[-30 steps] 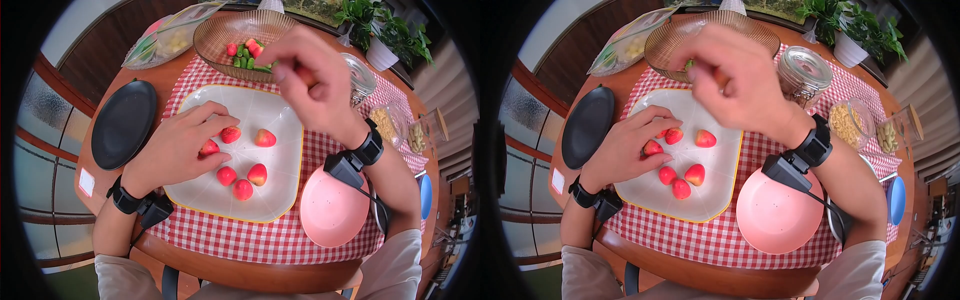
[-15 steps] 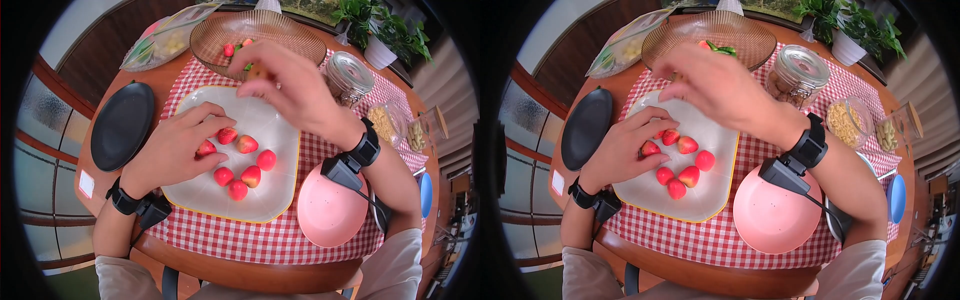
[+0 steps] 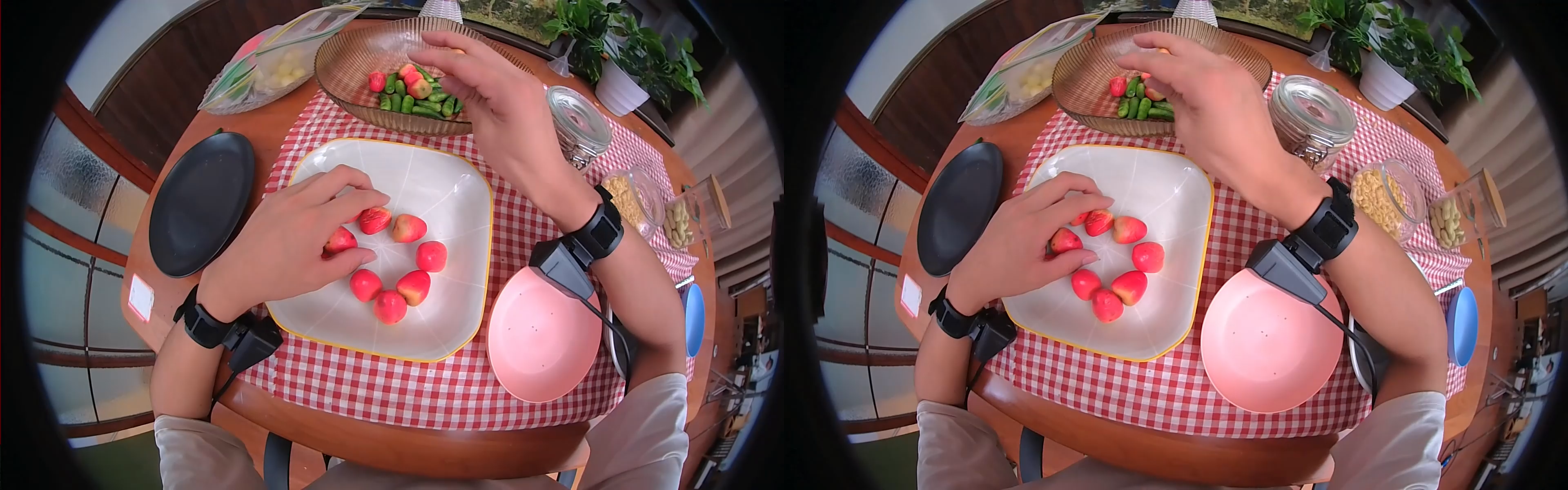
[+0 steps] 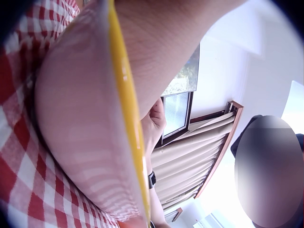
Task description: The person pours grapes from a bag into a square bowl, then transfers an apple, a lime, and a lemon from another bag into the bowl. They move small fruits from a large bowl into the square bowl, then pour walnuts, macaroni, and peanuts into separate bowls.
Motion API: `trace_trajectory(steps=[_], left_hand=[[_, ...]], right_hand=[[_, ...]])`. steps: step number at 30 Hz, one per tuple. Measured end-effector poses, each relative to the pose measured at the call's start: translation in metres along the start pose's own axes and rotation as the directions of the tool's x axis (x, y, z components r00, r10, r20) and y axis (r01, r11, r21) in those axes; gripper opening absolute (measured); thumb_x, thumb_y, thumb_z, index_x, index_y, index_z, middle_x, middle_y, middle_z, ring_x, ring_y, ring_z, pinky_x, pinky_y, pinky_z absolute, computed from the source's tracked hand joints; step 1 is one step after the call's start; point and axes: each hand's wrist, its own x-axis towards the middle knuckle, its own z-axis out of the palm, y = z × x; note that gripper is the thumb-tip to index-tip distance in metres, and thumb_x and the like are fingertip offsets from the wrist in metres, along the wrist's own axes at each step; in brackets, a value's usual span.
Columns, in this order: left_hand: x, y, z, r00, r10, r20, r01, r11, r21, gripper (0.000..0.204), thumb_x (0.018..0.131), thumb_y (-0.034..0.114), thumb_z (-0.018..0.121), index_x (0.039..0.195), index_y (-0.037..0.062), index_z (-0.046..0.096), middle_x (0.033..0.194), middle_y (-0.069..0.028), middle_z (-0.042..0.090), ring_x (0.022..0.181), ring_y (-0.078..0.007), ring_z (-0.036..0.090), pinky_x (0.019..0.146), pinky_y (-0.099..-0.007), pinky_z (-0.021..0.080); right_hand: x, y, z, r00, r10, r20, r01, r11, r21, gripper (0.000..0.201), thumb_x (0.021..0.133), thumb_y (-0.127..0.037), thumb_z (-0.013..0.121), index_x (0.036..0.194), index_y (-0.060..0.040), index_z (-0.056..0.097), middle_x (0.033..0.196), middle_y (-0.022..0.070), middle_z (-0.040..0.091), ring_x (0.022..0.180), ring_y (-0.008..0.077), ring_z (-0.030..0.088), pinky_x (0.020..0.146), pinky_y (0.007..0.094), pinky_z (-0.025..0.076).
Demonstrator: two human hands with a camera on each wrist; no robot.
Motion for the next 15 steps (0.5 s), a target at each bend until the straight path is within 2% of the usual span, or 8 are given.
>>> trace_trajectory(steps=[1, 5, 8, 10, 11, 12, 14, 15], left_hand=[[0.0, 0.0, 0.0, 1.0, 0.001, 0.003, -0.001, 1.0, 0.001, 0.053, 0.079, 0.013, 0.08, 0.131, 0.0096, 0.066, 0.132, -0.0096, 0.061, 0.112, -0.0323, 0.066, 0.095, -0.0392, 0.055], [0.0, -0.001, 0.0, 1.0, 0.002, 0.003, -0.002, 1.0, 0.006, 0.054, 0.079, 0.013, 0.08, 0.131, 0.0097, 0.066, 0.133, -0.0098, 0.061, 0.112, -0.0324, 0.066, 0.095, -0.0393, 0.055], [0.0, -0.001, 0.001, 1.0, 0.01, -0.007, -0.01, 1.0, 0.002, 0.053, 0.079, 0.013, 0.08, 0.13, 0.0093, 0.066, 0.131, -0.01, 0.061, 0.111, -0.0321, 0.066, 0.094, -0.0396, 0.055], [0.0, -0.002, 0.001, 1.0, 0.024, -0.017, -0.024, 1.0, 0.004, 0.053, 0.078, 0.013, 0.08, 0.129, 0.009, 0.066, 0.129, -0.0107, 0.061, 0.111, -0.0327, 0.066, 0.094, -0.0399, 0.055], [0.0, -0.002, 0.001, 0.999, 0.041, -0.026, -0.04, 0.999, 0.007, 0.053, 0.078, 0.013, 0.08, 0.129, 0.0086, 0.066, 0.128, -0.0113, 0.062, 0.11, -0.0333, 0.066, 0.093, -0.0401, 0.055], [0.0, -0.004, 0.002, 0.999, 0.04, -0.025, -0.04, 0.999, 0.006, 0.053, 0.078, 0.013, 0.08, 0.129, 0.0086, 0.066, 0.128, -0.0113, 0.062, 0.11, -0.0333, 0.066, 0.093, -0.0401, 0.055], [0.001, -0.007, 0.004, 0.996, 0.062, -0.059, -0.059, 0.997, 0.049, 0.047, 0.083, 0.014, 0.075, 0.128, 0.0047, 0.065, 0.12, -0.0097, 0.062, 0.097, -0.0311, 0.066, 0.084, -0.0405, 0.056], [0.002, -0.005, 0.002, 0.996, 0.062, -0.058, -0.06, 0.997, 0.048, 0.047, 0.083, 0.014, 0.075, 0.128, 0.0047, 0.065, 0.12, -0.0097, 0.062, 0.097, -0.0311, 0.066, 0.084, -0.0405, 0.056]], right_hand=[[0.0, 0.007, -0.001, 0.999, -0.041, 0.023, 0.044, 0.988, -0.15, 0.032, 0.1, 0.003, 0.059, 0.127, -0.0067, 0.072, 0.133, 0.0083, 0.069, 0.115, 0.0255, 0.063, 0.097, 0.0368, 0.054], [0.001, 0.02, -0.002, 0.992, -0.127, 0.01, 0.122, 0.921, -0.371, 0.031, 0.096, 0.002, 0.062, 0.122, -0.0069, 0.075, 0.126, 0.0085, 0.072, 0.109, 0.0291, 0.066, 0.097, 0.0391, 0.054], [0.005, 0.002, -0.007, 0.993, -0.112, -0.023, 0.103, 0.964, -0.244, 0.022, 0.095, -0.008, 0.067, 0.115, -0.0046, 0.076, 0.119, 0.0103, 0.072, 0.105, 0.03, 0.067, 0.096, 0.04, 0.054], [0.008, -0.012, -0.012, 0.948, -0.205, 0.245, 0.159, 0.968, 0.197, 0.027, 0.092, -0.022, 0.074, 0.11, -0.0025, 0.074, 0.115, 0.0117, 0.071, 0.105, 0.0291, 0.066, 0.093, 0.0402, 0.054], [0.003, -0.021, -0.009, 0.91, -0.202, 0.362, 0.079, 0.942, 0.326, 0.043, 0.087, -0.035, 0.08, 0.113, -0.0029, 0.07, 0.115, 0.0126, 0.068, 0.104, 0.0303, 0.066, 0.09, 0.0421, 0.055], [0.001, -0.029, -0.008, 0.91, -0.201, 0.362, 0.078, 0.942, 0.327, 0.043, 0.087, -0.035, 0.08, 0.113, -0.0029, 0.07, 0.115, 0.0126, 0.068, 0.104, 0.0303, 0.066, 0.09, 0.0421, 0.055], [0.001, -0.044, -0.007, 0.669, -0.297, 0.681, 0.056, 0.934, 0.352, 0.058, 0.081, -0.042, 0.084, 0.123, -0.0064, 0.067, 0.127, 0.0115, 0.063, 0.113, 0.0321, 0.064, 0.096, 0.0455, 0.053], [-0.002, -0.047, -0.004, 0.67, -0.296, 0.681, 0.055, 0.934, 0.352, 0.058, 0.081, -0.042, 0.084, 0.123, -0.0064, 0.067, 0.127, 0.0115, 0.063, 0.113, 0.0321, 0.064, 0.096, 0.0455, 0.053]])
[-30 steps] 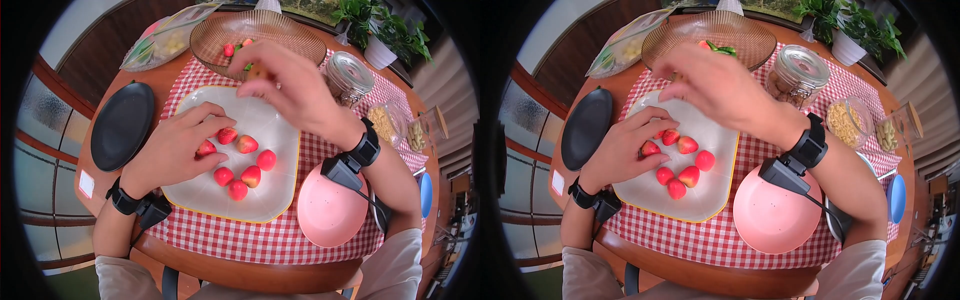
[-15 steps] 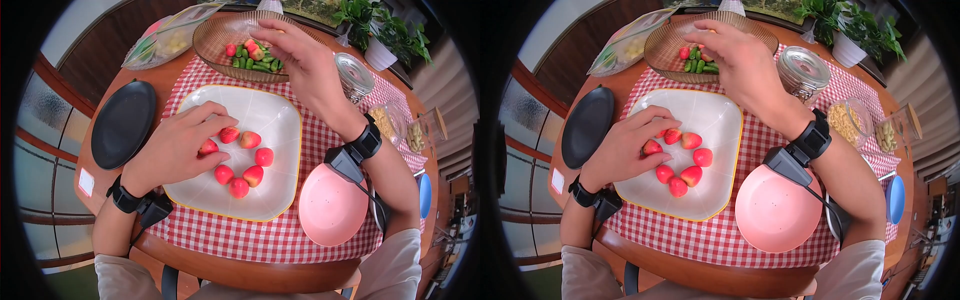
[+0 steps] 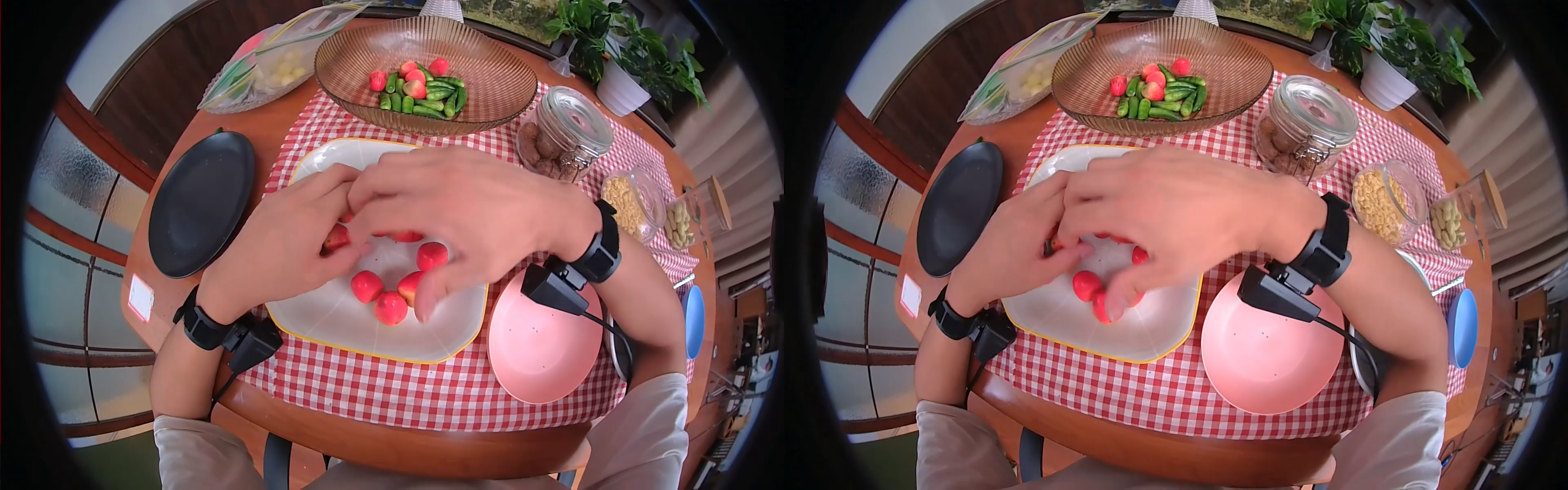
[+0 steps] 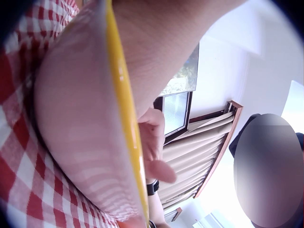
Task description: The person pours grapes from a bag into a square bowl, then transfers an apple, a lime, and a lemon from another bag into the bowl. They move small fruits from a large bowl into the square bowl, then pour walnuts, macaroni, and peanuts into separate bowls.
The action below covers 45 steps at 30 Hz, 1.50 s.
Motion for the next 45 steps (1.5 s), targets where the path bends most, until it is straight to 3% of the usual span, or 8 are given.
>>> trace_trajectory(steps=[2, 11, 14, 24, 34, 40, 43, 45], left_hand=[[0.003, 0.007, -0.005, 0.97, -0.227, 0.09, 0.243, 0.938, -0.246, 0.065, 0.083, 0.012, 0.074, 0.144, 0.0054, 0.055, 0.119, -0.0137, 0.062, 0.095, -0.0314, 0.065, 0.084, -0.0413, 0.055], [0.001, 0.015, -0.011, 0.994, -0.076, 0.084, 0.097, 0.953, -0.286, 0.11, 0.069, 0.025, 0.087, 0.164, 0.014, 0.032, 0.132, -0.0162, 0.058, 0.118, -0.0381, 0.056, 0.095, -0.0446, 0.053], [0.003, 0.018, -0.004, 1.0, 0.011, 0.005, -0.011, 1.0, -0.018, 0.11, 0.067, 0.025, 0.088, 0.162, 0.0155, 0.035, 0.134, -0.0144, 0.057, 0.121, -0.0377, 0.055, 0.097, -0.0456, 0.053], [0.003, 0.018, 0.001, 0.99, -0.135, -0.034, 0.135, 0.991, -0.011, 0.087, 0.07, 0.008, 0.078, 0.151, 0.0123, 0.047, 0.135, -0.0141, 0.058, 0.122, -0.0368, 0.059, 0.1, -0.0433, 0.052], [0.005, 0.02, 0.006, 0.99, -0.129, -0.049, 0.131, 0.991, 0.03, 0.075, 0.073, 0.012, 0.077, 0.145, 0.0151, 0.055, 0.122, -0.0095, 0.06, 0.103, -0.0338, 0.064, 0.081, -0.044, 0.056], [0.001, 0.01, 0.006, 0.995, -0.103, -0.005, 0.103, 0.995, -0.005, 0.065, 0.075, 0.013, 0.077, 0.138, 0.0096, 0.058, 0.124, -0.0108, 0.061, 0.104, -0.0346, 0.064, 0.082, -0.0432, 0.054], [-0.001, 0.015, 0.002, 0.996, -0.086, -0.005, 0.086, 0.995, 0.05, 0.062, 0.077, 0.014, 0.077, 0.136, 0.0095, 0.058, 0.124, -0.0107, 0.061, 0.104, -0.0342, 0.064, 0.084, -0.0431, 0.054], [0.0, 0.019, 0.001, 0.992, -0.124, -0.003, 0.124, 0.99, 0.071, 0.061, 0.079, 0.015, 0.077, 0.136, 0.0101, 0.058, 0.123, -0.0104, 0.06, 0.103, -0.0338, 0.064, 0.084, -0.043, 0.054]], right_hand=[[-0.001, 0.001, 0.011, 0.989, -0.138, -0.049, 0.137, 0.99, -0.022, 0.06, 0.078, -0.047, 0.083, 0.122, -0.0101, 0.067, 0.126, 0.0112, 0.063, 0.117, 0.0343, 0.059, 0.098, 0.0425, 0.048], [-0.005, 0.009, 0.035, 0.999, 0.029, -0.043, -0.035, 0.986, -0.163, 0.04, 0.088, -0.031, 0.075, 0.122, -0.012, 0.067, 0.133, 0.0132, 0.058, 0.123, 0.0359, 0.054, 0.103, 0.0484, 0.047], [-0.001, 0.003, 0.031, 0.997, 0.08, -0.011, -0.081, 0.989, -0.127, 0.034, 0.09, -0.027, 0.073, 0.12, -0.0118, 0.068, 0.128, 0.0151, 0.06, 0.12, 0.0357, 0.059, 0.097, 0.0483, 0.052], [0.002, 0.011, 0.041, 0.992, 0.031, -0.124, -0.063, 0.962, -0.265, 0.023, 0.09, -0.011, 0.063, 0.112, -0.0044, 0.065, 0.11, 0.0153, 0.067, 0.094, 0.0325, 0.071, 0.071, 0.0434, 0.059], [0.002, -0.001, 0.036, 0.985, 0.162, -0.067, -0.175, 0.931, -0.32, 0.016, 0.088, -0.01, 0.063, 0.103, -0.0054, 0.066, 0.095, 0.0109, 0.07, 0.08, 0.0299, 0.072, 0.066, 0.0428, 0.056], [0.003, -0.002, 0.03, 0.981, -0.043, -0.188, -0.011, 0.96, -0.28, 0.017, 0.089, -0.016, 0.066, 0.105, -0.01, 0.068, 0.1, 0.0068, 0.07, 0.08, 0.0266, 0.072, 0.064, 0.0403, 0.056], [0.004, 0.002, 0.024, 0.927, -0.145, -0.345, 0.042, 0.956, -0.291, 0.014, 0.09, -0.016, 0.073, 0.099, -0.0088, 0.065, 0.087, 0.0044, 0.063, 0.07, 0.0228, 0.065, 0.058, 0.0344, 0.052], [0.005, 0.015, 0.016, 0.747, -0.191, -0.637, -0.001, 0.958, -0.288, 0.018, 0.087, -0.012, 0.078, 0.101, -0.0069, 0.067, 0.094, 0.0038, 0.067, 0.071, 0.0224, 0.065, 0.062, 0.0305, 0.054]])
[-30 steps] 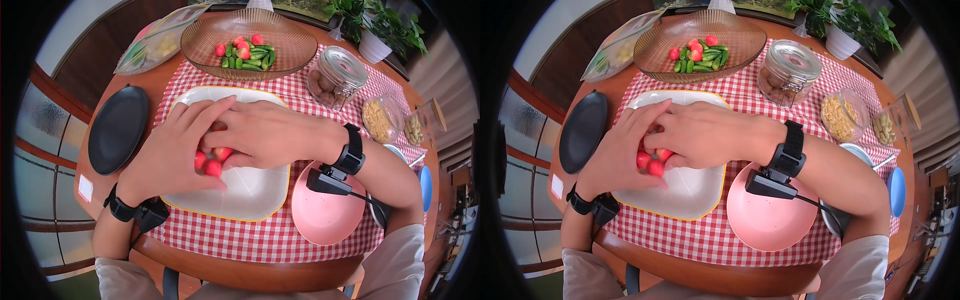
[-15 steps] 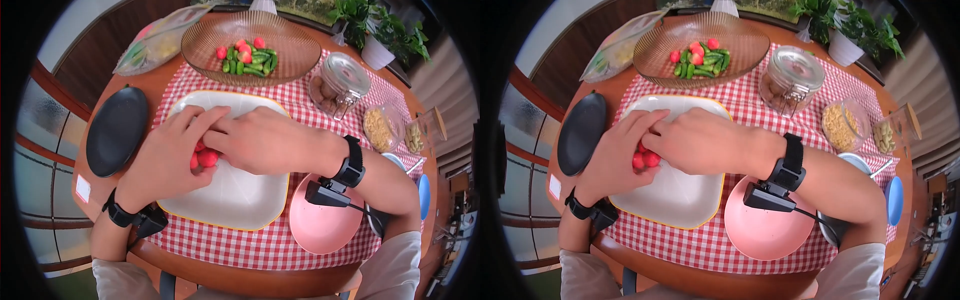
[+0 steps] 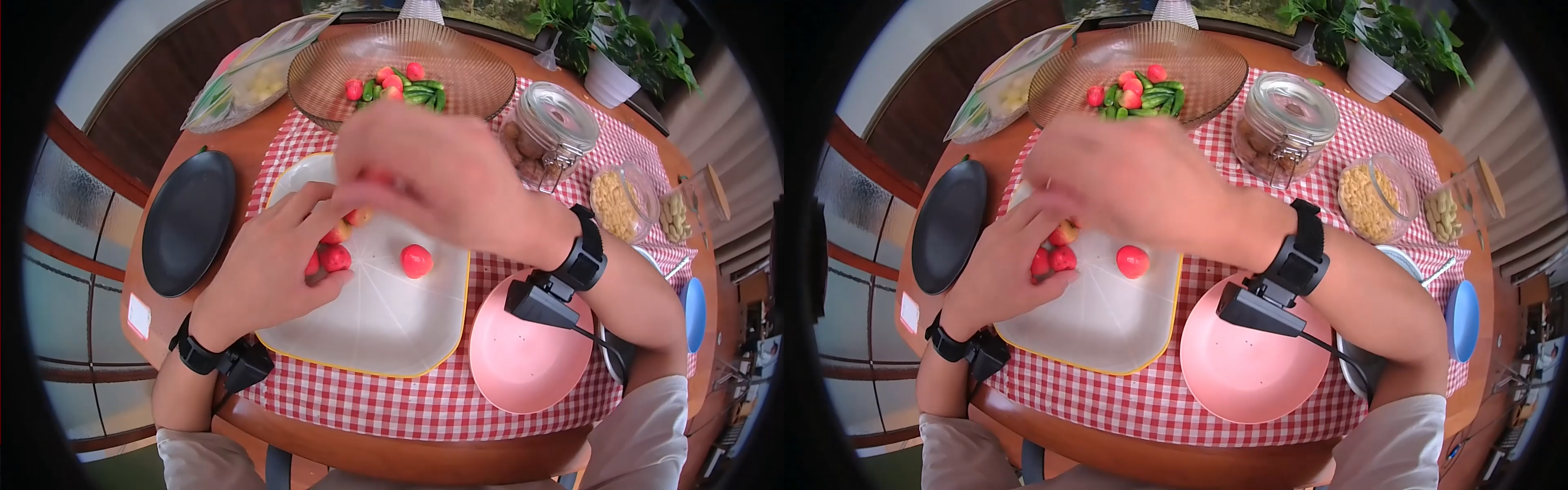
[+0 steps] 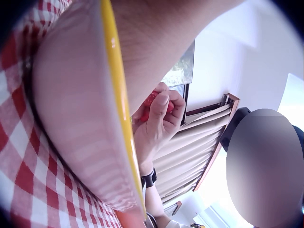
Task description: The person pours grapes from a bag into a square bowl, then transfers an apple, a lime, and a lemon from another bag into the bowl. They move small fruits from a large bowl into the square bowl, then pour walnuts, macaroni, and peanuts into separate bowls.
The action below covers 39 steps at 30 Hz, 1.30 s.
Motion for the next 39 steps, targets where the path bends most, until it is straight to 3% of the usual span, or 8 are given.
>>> trace_trajectory(steps=[2, 5, 17, 20, 27, 30, 35, 39], left_hand=[[0.003, 0.0, 0.0, 1.0, 0.012, -0.001, -0.012, 0.998, -0.066, 0.066, 0.075, 0.011, 0.079, 0.138, 0.0114, 0.059, 0.13, -0.0106, 0.059, 0.107, -0.0342, 0.064, 0.088, -0.0406, 0.054], [0.002, 0.002, -0.001, 0.999, -0.008, 0.034, 0.01, 0.999, -0.05, 0.071, 0.075, 0.011, 0.078, 0.143, 0.0129, 0.056, 0.131, -0.011, 0.057, 0.109, -0.0342, 0.064, 0.089, -0.0401, 0.054], [0.002, 0.001, -0.002, 0.999, -0.001, 0.048, 0.004, 0.999, -0.049, 0.072, 0.076, 0.009, 0.077, 0.144, 0.0121, 0.056, 0.13, -0.0113, 0.057, 0.109, -0.0337, 0.063, 0.09, -0.0397, 0.054], [0.0, 0.0, -0.001, 0.999, 0.007, 0.039, -0.005, 0.998, -0.06, 0.071, 0.077, 0.01, 0.077, 0.144, 0.0121, 0.056, 0.13, -0.0107, 0.058, 0.109, -0.0331, 0.064, 0.09, -0.0395, 0.054], [0.0, -0.001, 0.0, 0.999, -0.002, 0.032, 0.004, 0.998, -0.056, 0.07, 0.077, 0.011, 0.077, 0.144, 0.0128, 0.057, 0.131, -0.0099, 0.058, 0.109, -0.032, 0.064, 0.089, -0.0391, 0.054], [-0.001, -0.001, 0.001, 1.0, 0.018, 0.011, -0.018, 0.999, -0.029, 0.07, 0.077, 0.011, 0.077, 0.144, 0.0131, 0.057, 0.131, -0.0097, 0.058, 0.109, -0.0316, 0.064, 0.088, -0.039, 0.054], [-0.001, -0.001, 0.001, 1.0, 0.02, 0.011, -0.02, 0.999, -0.026, 0.07, 0.077, 0.012, 0.077, 0.143, 0.0133, 0.056, 0.131, -0.0095, 0.058, 0.109, -0.0316, 0.064, 0.088, -0.0391, 0.054], [0.0, -0.001, 0.001, 1.0, 0.019, 0.018, -0.019, 0.999, -0.03, 0.07, 0.077, 0.012, 0.077, 0.143, 0.0133, 0.057, 0.131, -0.0093, 0.058, 0.109, -0.0318, 0.064, 0.088, -0.0391, 0.054]], right_hand=[[0.003, 0.008, -0.01, 0.998, 0.049, -0.035, -0.05, 0.998, -0.043, 0.018, 0.088, -0.007, 0.079, 0.102, -0.0045, 0.069, 0.096, 0.0035, 0.07, 0.073, 0.0174, 0.066, 0.066, 0.0292, 0.055], [0.0, 0.024, -0.011, 0.906, 0.37, -0.207, -0.365, 0.929, 0.063, 0.012, 0.09, -0.01, 0.077, 0.098, -0.0062, 0.07, 0.084, 0.0078, 0.068, 0.069, 0.0206, 0.064, 0.065, 0.0314, 0.054], [0.002, 0.021, -0.019, 0.771, 0.595, -0.226, -0.501, 0.787, 0.36, 0.021, 0.104, -0.024, 0.068, 0.114, -0.0062, 0.07, 0.077, 0.0062, 0.07, 0.063, 0.0113, 0.064, 0.062, 0.0296, 0.053], [0.001, 0.026, -0.017, 0.808, 0.54, -0.235, -0.494, 0.839, 0.229, 0.026, 0.11, -0.023, 0.058, 0.125, -0.0036, 0.067, 0.075, -0.006, 0.056, 0.061, 0.001, 0.044, 0.052, 0.0196, 0.034], [0.0, 0.026, -0.022, 0.81, 0.557, -0.182, -0.578, 0.811, -0.093, 0.022, 0.106, -0.016, 0.063, 0.123, -0.0055, 0.07, 0.075, -0.0042, 0.052, 0.064, 0.0023, 0.043, 0.055, 0.0208, 0.038], [0.0, 0.026, -0.02, 0.822, 0.547, -0.155, -0.558, 0.829, -0.038, 0.023, 0.103, -0.008, 0.062, 0.125, -0.0052, 0.069, 0.085, -0.0004, 0.057, 0.073, 0.005, 0.05, 0.066, 0.021, 0.045], [-0.003, 0.04, -0.021, 0.954, 0.206, -0.216, -0.243, 0.956, -0.162, 0.032, 0.101, 0.006, 0.052, 0.128, -0.0052, 0.066, 0.119, 0.0066, 0.066, 0.113, 0.0158, 0.064, 0.094, 0.0275, 0.052], [0.0, 0.036, -0.021, 0.94, 0.274, -0.204, -0.272, 0.962, 0.037, 0.033, 0.1, 0.011, 0.05, 0.124, -0.0046, 0.068, 0.133, 0.0091, 0.067, 0.124, 0.0213, 0.063, 0.102, 0.0325, 0.051]])
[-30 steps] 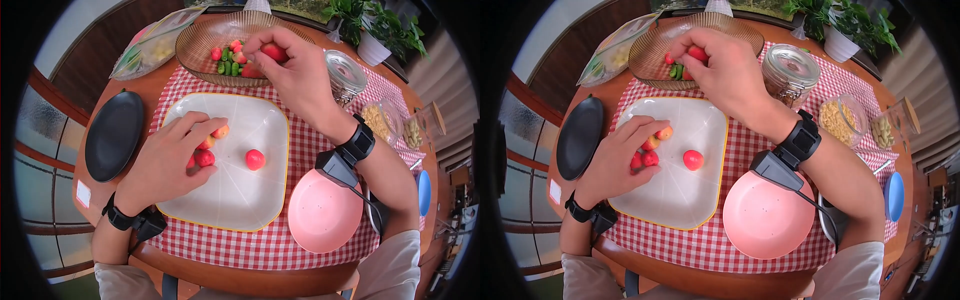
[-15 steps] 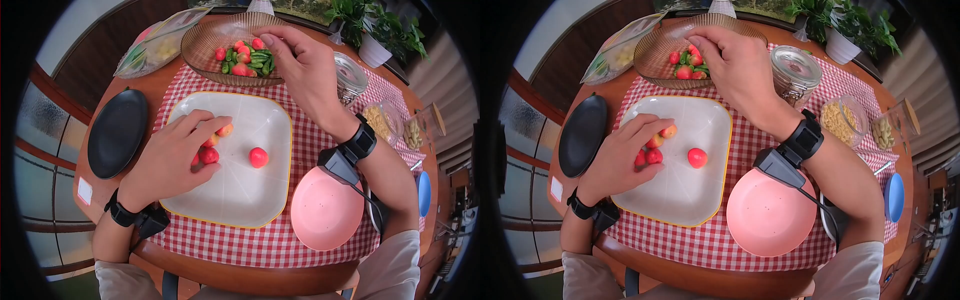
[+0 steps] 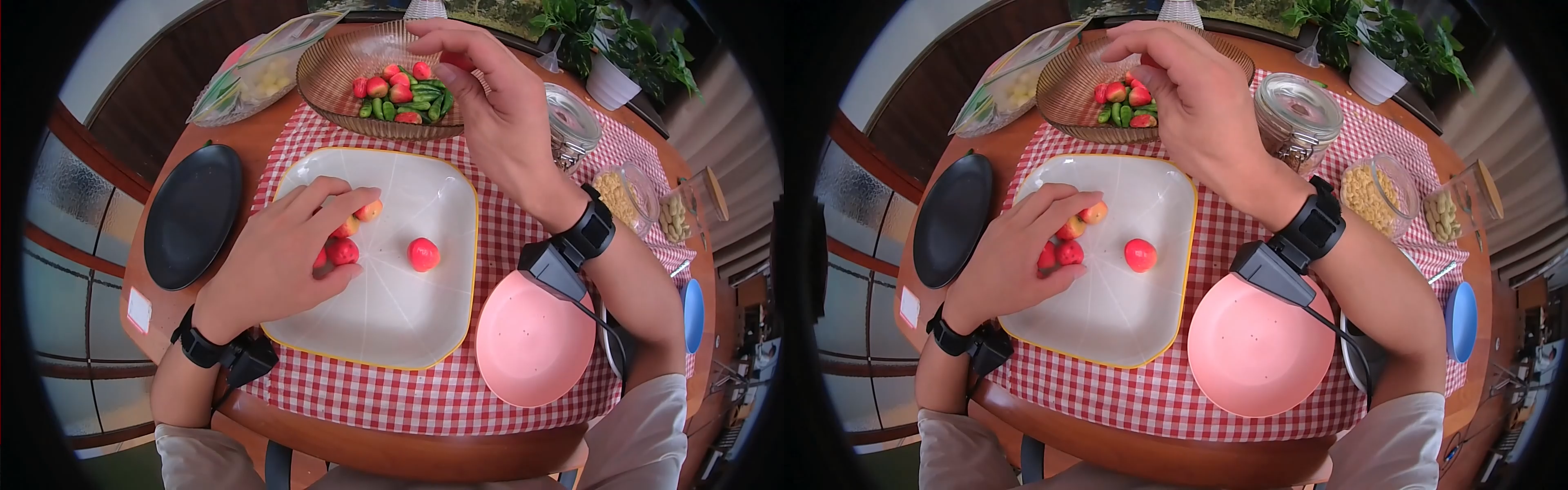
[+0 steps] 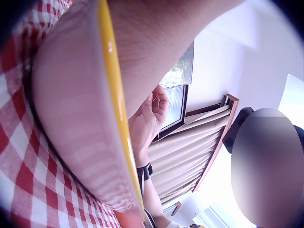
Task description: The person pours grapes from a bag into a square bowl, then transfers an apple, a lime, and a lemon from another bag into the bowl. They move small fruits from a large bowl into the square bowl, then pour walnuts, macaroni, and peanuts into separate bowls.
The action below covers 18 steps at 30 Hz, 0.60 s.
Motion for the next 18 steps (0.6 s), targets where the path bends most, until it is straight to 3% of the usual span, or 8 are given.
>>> trace_trajectory(steps=[3, 5, 9, 11, 12, 13, 15, 18], left_hand=[[0.0, 0.0, -0.001, 1.0, -0.004, 0.008, 0.004, 1.0, -0.006, 0.069, 0.076, 0.012, 0.077, 0.143, 0.0133, 0.057, 0.13, -0.0091, 0.058, 0.108, -0.0318, 0.064, 0.088, -0.0392, 0.054], [0.0, 0.0, -0.001, 1.0, -0.01, 0.01, 0.01, 1.0, -0.004, 0.07, 0.076, 0.011, 0.076, 0.143, 0.0134, 0.056, 0.13, -0.0091, 0.058, 0.108, -0.032, 0.064, 0.088, -0.0393, 0.054], [0.0, 0.0, 0.001, 1.0, -0.011, -0.001, 0.011, 1.0, -0.009, 0.067, 0.076, 0.01, 0.075, 0.141, 0.0131, 0.057, 0.129, -0.0092, 0.058, 0.107, -0.0323, 0.064, 0.088, -0.0396, 0.054], [0.0, -0.002, 0.003, 0.997, 0.053, -0.046, -0.055, 0.998, -0.023, 0.057, 0.08, 0.013, 0.075, 0.135, 0.0128, 0.059, 0.124, -0.0086, 0.059, 0.104, -0.0313, 0.064, 0.084, -0.0417, 0.054], [0.0, -0.002, 0.001, 0.998, 0.051, -0.047, -0.052, 0.998, -0.022, 0.057, 0.08, 0.013, 0.075, 0.135, 0.0128, 0.059, 0.124, -0.0086, 0.059, 0.104, -0.0313, 0.064, 0.084, -0.0417, 0.054], [0.0, -0.001, 0.0, 0.999, 0.046, -0.03, -0.045, 0.999, 0.028, 0.057, 0.079, 0.012, 0.075, 0.134, 0.0117, 0.06, 0.122, -0.0084, 0.06, 0.103, -0.0314, 0.064, 0.085, -0.0419, 0.054], [-0.001, -0.002, -0.001, 0.999, 0.039, -0.01, -0.038, 0.996, 0.076, 0.056, 0.078, 0.011, 0.074, 0.132, 0.0105, 0.06, 0.121, -0.0082, 0.061, 0.102, -0.0315, 0.064, 0.085, -0.0421, 0.054], [-0.002, -0.006, 0.003, 0.993, -0.09, 0.075, 0.085, 0.994, 0.07, 0.062, 0.078, 0.01, 0.075, 0.137, 0.0079, 0.055, 0.118, -0.0102, 0.062, 0.1, -0.031, 0.064, 0.083, -0.0411, 0.055]], right_hand=[[0.0, 0.003, -0.002, 0.996, -0.075, 0.042, 0.078, 0.994, -0.078, 0.031, 0.099, 0.012, 0.051, 0.116, -0.0048, 0.072, 0.136, 0.0103, 0.067, 0.127, 0.0245, 0.062, 0.107, 0.034, 0.05], [0.0, 0.004, -0.004, 0.981, -0.13, 0.145, 0.175, 0.918, -0.357, 0.032, 0.096, 0.014, 0.052, 0.108, -0.0052, 0.075, 0.127, 0.0098, 0.073, 0.124, 0.0246, 0.063, 0.106, 0.0337, 0.05], [0.001, -0.011, -0.005, 0.988, -0.144, 0.062, 0.155, 0.963, -0.22, 0.024, 0.093, 0.006, 0.058, 0.104, -0.0051, 0.075, 0.111, 0.0079, 0.077, 0.114, 0.0242, 0.067, 0.097, 0.0353, 0.054], [0.002, -0.025, -0.013, 0.902, -0.118, 0.416, 0.082, 0.991, 0.102, 0.013, 0.088, -0.007, 0.066, 0.098, -0.0042, 0.074, 0.103, 0.0093, 0.075, 0.1, 0.0254, 0.069, 0.086, 0.039, 0.056], [-0.006, -0.021, 0.0, 0.873, -0.276, 0.403, 0.211, 0.957, 0.199, 0.028, 0.085, -0.025, 0.076, 0.105, -0.0061, 0.071, 0.101, 0.0097, 0.071, 0.088, 0.0278, 0.069, 0.078, 0.0406, 0.056], [-0.006, -0.028, 0.002, 0.873, -0.276, 0.403, 0.211, 0.957, 0.2, 0.028, 0.085, -0.025, 0.076, 0.105, -0.0061, 0.071, 0.101, 0.0097, 0.071, 0.088, 0.0278, 0.069, 0.078, 0.0406, 0.056], [-0.008, -0.046, 0.001, 0.643, -0.169, 0.747, 0.043, 0.982, 0.185, 0.053, 0.079, -0.035, 0.084, 0.121, -0.0102, 0.066, 0.121, 0.0123, 0.064, 0.101, 0.032, 0.066, 0.086, 0.0414, 0.054], [-0.012, -0.047, 0.004, 0.631, -0.227, 0.741, 0.127, 0.974, 0.19, 0.067, 0.077, -0.04, 0.086, 0.132, -0.0128, 0.06, 0.136, 0.0137, 0.056, 0.122, 0.0341, 0.058, 0.097, 0.046, 0.049]])
